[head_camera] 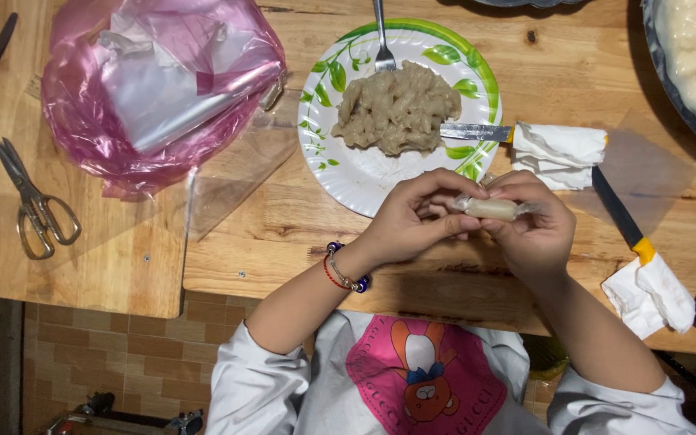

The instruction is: Portioning a food paste from a plate and wrapping each portion into small cylinders using clear plastic film.

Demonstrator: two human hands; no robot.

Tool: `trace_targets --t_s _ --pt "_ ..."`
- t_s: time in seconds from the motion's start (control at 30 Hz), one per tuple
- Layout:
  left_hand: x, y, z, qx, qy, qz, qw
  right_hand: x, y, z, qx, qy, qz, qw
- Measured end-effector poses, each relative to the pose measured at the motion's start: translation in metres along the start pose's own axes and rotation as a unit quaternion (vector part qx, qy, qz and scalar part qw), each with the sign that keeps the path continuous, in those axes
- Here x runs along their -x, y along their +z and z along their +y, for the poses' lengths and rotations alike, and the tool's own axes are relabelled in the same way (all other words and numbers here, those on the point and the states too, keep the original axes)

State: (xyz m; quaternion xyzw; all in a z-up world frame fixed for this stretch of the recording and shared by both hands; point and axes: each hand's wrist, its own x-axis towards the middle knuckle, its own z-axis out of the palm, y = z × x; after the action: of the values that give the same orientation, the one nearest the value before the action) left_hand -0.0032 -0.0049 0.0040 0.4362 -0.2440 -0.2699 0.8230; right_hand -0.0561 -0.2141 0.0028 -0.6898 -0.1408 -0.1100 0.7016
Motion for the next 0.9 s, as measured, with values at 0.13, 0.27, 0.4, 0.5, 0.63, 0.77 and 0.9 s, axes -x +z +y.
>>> trace_targets --t_s 0.13,0.27,0.4,0.5,0.63,0.77,0.9 --pt "0.001 0.0 -0.001 -0.04 0.023 0.009 0.999 -0.003 0.0 0.001 0.024 -0.034 -0.015 0.999" --pt "0.001 0.0 0.002 -0.058 0.029 0.012 0.998 -0.004 0.0 -0.001 0.028 -0.03 -0.017 0.999" --pt "0.001 0.001 0.003 -0.054 0.028 0.016 0.998 -0.004 0.001 -0.001 0.028 -0.016 -0.008 0.999" --pt "0.001 0.001 0.004 -0.074 0.036 0.014 0.996 -0.004 0.0 0.0 0.027 -0.035 -0.015 0.999" --pt "0.001 0.001 0.003 -0.07 0.037 0.017 0.997 -0.002 -0.001 0.004 0.03 -0.033 -0.015 0.999" --pt "0.001 0.001 0.001 -0.063 0.034 0.022 0.997 -0.001 0.002 0.0 -0.053 0.053 -0.003 0.997" --pt "0.001 -0.001 0.004 -0.002 0.008 0.042 0.999 -0.009 0.005 -0.009 -0.087 0.057 -0.038 0.994"
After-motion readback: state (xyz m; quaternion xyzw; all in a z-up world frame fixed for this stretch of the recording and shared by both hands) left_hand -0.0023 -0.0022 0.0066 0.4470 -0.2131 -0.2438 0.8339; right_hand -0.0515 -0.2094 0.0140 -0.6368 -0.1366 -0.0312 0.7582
